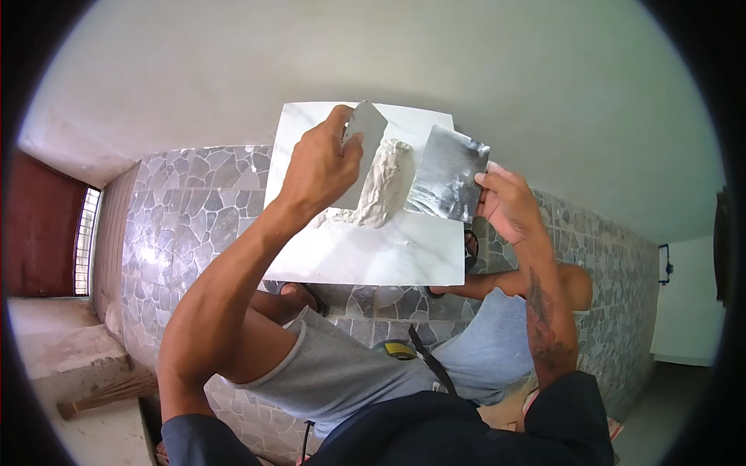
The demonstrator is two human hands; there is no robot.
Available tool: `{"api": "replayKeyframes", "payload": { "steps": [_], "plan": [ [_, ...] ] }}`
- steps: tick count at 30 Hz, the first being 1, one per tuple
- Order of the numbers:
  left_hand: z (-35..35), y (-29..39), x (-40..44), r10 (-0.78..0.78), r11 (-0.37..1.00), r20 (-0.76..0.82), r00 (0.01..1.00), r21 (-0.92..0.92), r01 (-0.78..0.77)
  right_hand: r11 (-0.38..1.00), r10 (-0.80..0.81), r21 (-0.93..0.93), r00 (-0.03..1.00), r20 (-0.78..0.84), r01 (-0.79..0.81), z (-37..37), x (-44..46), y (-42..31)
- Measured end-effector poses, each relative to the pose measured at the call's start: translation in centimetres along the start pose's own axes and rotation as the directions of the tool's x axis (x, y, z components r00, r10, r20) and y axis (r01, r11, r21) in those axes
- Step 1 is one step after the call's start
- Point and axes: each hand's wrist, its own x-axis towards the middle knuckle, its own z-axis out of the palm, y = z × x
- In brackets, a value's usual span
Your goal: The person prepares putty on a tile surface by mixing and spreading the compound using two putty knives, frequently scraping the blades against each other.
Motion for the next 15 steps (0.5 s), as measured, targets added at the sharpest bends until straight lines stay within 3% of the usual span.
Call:
{"api": "replayKeyframes", "payload": {
  "steps": [1, 7, 10, 15],
  "plan": [
    [-0.2, -0.1, 0.0, -0.003, 0.999, 0.018, 1.000, -0.033, 0.003, 0.997, -0.004, 0.073, 1.000, 0.015, 0.003, -0.3, 0.0, 0.3],
    [-1.2, 1.3, -0.4, -0.067, 0.996, 0.090, 0.994, -0.047, 0.071, 0.999, 0.030, 0.018, 0.999, -0.028, -0.029, -0.4, 0.4, 1.6],
    [-1.1, 1.6, -0.7, -0.043, 0.997, 0.066, 0.997, -0.058, 0.046, 0.999, -0.033, -0.009, 0.998, -0.059, 0.032, 0.8, 0.3, 1.9],
    [-1.2, 2.8, -1.0, -0.056, 0.993, 0.087, 0.995, -0.096, 0.064, 0.989, -0.028, 0.140, 0.993, -0.118, 0.044, 2.2, 0.7, 3.2]
  ]
}}
